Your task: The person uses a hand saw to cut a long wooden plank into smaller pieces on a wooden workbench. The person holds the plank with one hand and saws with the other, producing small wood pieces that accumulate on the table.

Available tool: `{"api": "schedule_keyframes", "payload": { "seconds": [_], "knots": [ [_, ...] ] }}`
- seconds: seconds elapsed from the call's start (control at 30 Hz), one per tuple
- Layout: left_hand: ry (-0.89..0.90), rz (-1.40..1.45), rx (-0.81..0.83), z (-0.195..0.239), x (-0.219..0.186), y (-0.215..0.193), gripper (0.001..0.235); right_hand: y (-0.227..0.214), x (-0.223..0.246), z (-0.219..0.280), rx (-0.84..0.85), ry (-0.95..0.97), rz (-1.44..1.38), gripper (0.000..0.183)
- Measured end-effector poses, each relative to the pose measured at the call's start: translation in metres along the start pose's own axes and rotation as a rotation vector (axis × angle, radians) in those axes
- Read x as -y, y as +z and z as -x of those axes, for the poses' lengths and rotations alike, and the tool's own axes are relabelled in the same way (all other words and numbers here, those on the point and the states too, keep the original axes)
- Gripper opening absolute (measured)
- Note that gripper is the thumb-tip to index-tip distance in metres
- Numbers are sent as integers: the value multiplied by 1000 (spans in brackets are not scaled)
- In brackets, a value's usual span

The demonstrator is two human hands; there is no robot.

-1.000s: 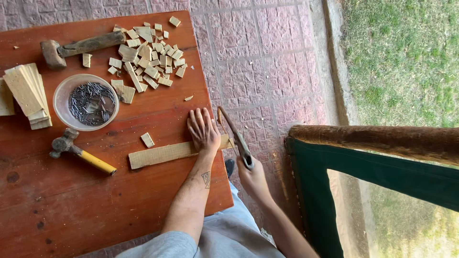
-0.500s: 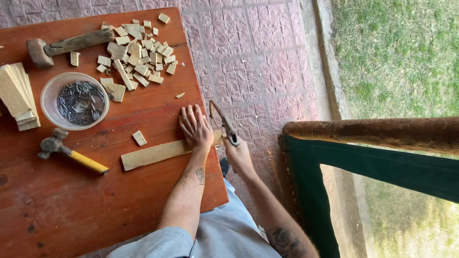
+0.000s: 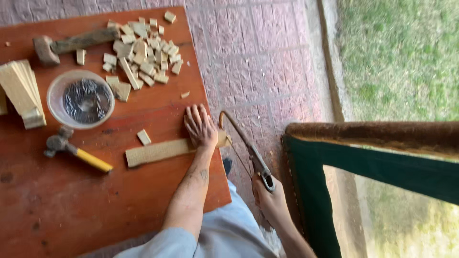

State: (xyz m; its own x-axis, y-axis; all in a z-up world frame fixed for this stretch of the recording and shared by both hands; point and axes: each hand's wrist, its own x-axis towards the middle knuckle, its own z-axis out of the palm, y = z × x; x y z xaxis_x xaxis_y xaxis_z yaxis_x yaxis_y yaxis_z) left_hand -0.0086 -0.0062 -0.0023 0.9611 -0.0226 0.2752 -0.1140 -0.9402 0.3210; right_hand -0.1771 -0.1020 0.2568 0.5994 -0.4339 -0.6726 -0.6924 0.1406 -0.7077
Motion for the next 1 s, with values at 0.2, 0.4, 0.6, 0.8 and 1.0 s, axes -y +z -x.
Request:
{"api": "schedule_keyframes", "payload": {
  "seconds": [0.2,0.4,0.6,0.8,1.0],
  "knots": [
    [-7,-5,79,1,-1,-1,46,-6,34,-23,37,78,-27,29],
    [56,3,-195,0,1,-2,40,-1,41,-26,178,-55,-64,45],
    [65,278,-89,6,24,-3,31,4,29,-12,135,-62,-117,37],
    [341,237,98,20,75,-45,28,5,19,-5,108,-107,-98,32],
    [723,44,385,18,134,-59,58,7,20,-3,129,-120,-84,30]
  ]
}}
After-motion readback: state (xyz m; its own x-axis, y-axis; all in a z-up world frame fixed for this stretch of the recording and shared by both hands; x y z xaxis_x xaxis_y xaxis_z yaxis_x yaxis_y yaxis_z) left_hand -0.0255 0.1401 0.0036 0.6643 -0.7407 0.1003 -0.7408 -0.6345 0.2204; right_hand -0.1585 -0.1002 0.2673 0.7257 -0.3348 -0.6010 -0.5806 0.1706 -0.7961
